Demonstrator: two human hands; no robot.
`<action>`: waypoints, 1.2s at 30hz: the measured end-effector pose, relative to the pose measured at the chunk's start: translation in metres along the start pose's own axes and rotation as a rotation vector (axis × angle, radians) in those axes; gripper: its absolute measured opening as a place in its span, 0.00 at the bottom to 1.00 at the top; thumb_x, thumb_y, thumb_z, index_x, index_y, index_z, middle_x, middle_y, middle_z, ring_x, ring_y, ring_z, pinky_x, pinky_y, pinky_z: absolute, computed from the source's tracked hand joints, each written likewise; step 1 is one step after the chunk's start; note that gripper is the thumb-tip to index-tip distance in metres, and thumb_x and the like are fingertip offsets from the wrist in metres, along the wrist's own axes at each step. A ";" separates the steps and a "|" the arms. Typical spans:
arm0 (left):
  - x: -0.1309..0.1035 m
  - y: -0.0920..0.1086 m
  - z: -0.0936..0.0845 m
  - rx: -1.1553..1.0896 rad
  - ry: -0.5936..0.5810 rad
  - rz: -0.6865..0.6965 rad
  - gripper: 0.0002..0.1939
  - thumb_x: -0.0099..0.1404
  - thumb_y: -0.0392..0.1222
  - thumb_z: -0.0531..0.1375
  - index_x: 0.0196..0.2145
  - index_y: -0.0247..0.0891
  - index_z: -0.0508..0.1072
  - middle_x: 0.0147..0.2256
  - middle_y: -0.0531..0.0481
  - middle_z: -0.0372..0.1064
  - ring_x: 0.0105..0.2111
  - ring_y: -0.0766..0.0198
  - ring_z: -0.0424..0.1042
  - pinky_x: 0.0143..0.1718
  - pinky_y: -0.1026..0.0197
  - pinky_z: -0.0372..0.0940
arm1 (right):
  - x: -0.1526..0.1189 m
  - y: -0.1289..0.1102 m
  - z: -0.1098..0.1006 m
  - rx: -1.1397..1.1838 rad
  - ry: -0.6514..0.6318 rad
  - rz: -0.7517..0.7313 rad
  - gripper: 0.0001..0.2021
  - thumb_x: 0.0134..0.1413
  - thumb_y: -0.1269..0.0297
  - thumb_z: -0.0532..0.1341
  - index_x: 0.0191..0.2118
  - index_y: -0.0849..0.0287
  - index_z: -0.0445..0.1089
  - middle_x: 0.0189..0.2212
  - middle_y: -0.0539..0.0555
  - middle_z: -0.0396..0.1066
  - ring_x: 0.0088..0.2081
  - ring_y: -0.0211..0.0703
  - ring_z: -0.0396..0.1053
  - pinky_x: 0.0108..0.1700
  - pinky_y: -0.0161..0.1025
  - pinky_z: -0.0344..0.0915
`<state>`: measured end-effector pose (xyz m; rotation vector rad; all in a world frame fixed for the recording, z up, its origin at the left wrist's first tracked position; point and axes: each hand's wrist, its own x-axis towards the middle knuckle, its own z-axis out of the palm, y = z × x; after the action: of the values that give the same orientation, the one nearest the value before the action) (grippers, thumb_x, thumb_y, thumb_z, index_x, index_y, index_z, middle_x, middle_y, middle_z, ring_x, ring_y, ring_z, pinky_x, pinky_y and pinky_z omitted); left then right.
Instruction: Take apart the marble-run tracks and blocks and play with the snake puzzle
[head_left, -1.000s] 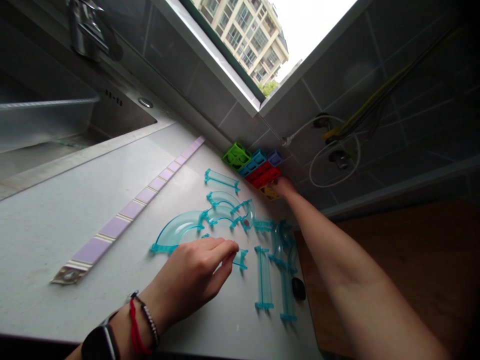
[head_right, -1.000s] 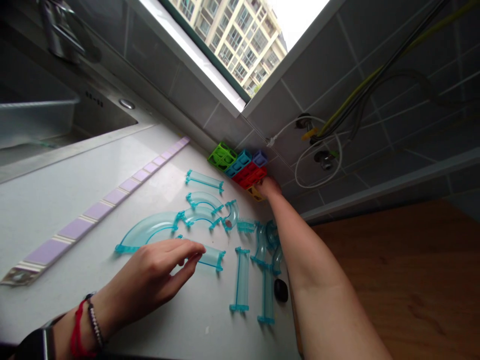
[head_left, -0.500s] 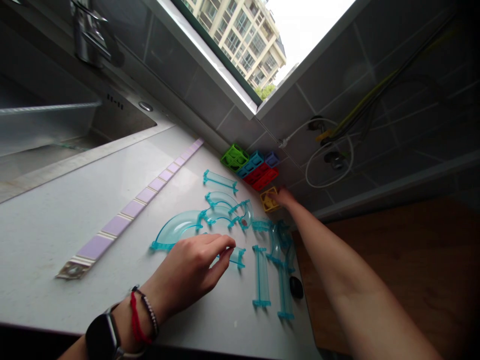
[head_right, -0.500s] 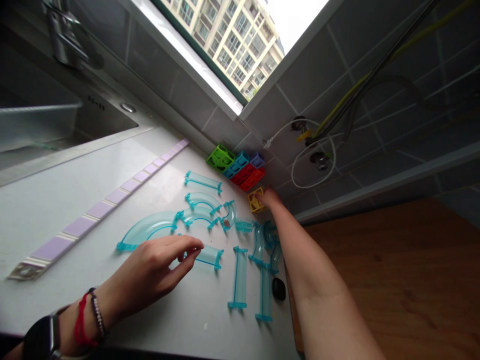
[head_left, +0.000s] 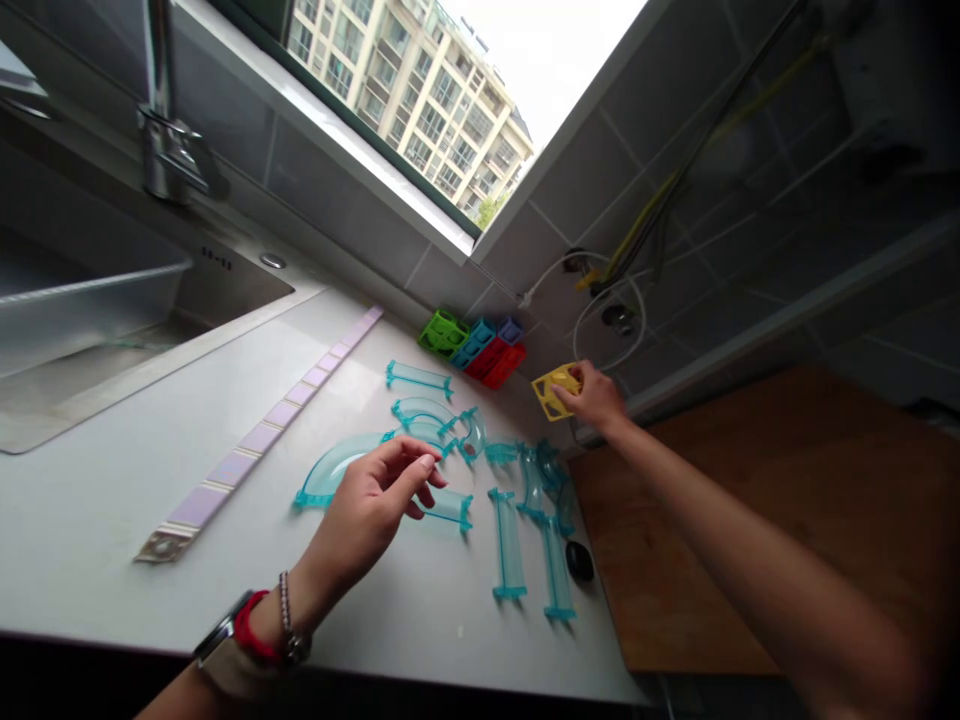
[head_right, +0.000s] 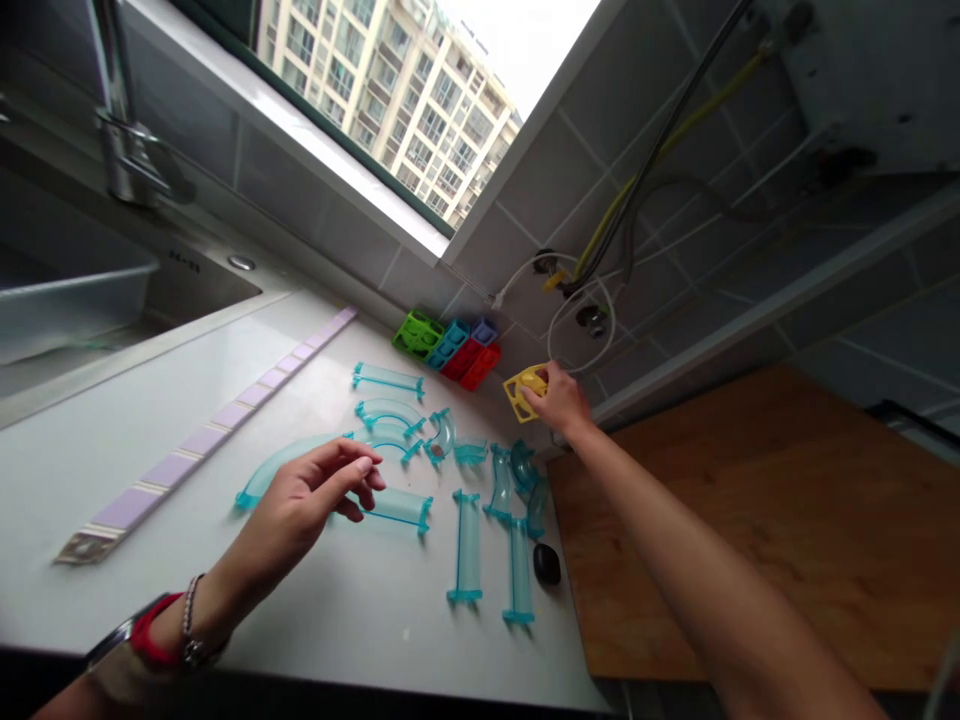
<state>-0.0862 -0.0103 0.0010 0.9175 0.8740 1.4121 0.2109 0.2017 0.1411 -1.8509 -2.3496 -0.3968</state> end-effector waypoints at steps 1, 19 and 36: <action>0.000 0.000 0.002 -0.026 0.009 -0.016 0.18 0.70 0.55 0.63 0.44 0.37 0.74 0.36 0.47 0.78 0.32 0.62 0.76 0.30 0.62 0.71 | -0.014 -0.007 -0.010 0.018 0.014 -0.036 0.20 0.60 0.52 0.66 0.52 0.58 0.69 0.47 0.63 0.78 0.46 0.56 0.77 0.48 0.45 0.70; -0.047 -0.021 0.072 -0.576 -0.154 -0.306 0.38 0.60 0.55 0.73 0.60 0.40 0.63 0.51 0.39 0.77 0.46 0.50 0.80 0.45 0.54 0.74 | -0.191 -0.125 -0.039 1.155 -0.299 0.171 0.17 0.61 0.45 0.67 0.43 0.53 0.71 0.39 0.53 0.78 0.41 0.49 0.76 0.42 0.42 0.72; -0.030 -0.021 0.049 -0.424 -0.174 -0.174 0.36 0.57 0.43 0.77 0.59 0.40 0.68 0.56 0.38 0.76 0.55 0.46 0.76 0.49 0.54 0.75 | -0.186 -0.120 -0.019 1.227 -0.288 0.108 0.13 0.60 0.51 0.69 0.44 0.51 0.72 0.42 0.54 0.80 0.39 0.49 0.76 0.40 0.42 0.72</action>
<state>-0.0330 -0.0402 0.0008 0.6136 0.4836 1.2790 0.1385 -0.0035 0.0959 -1.3655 -1.8010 1.1267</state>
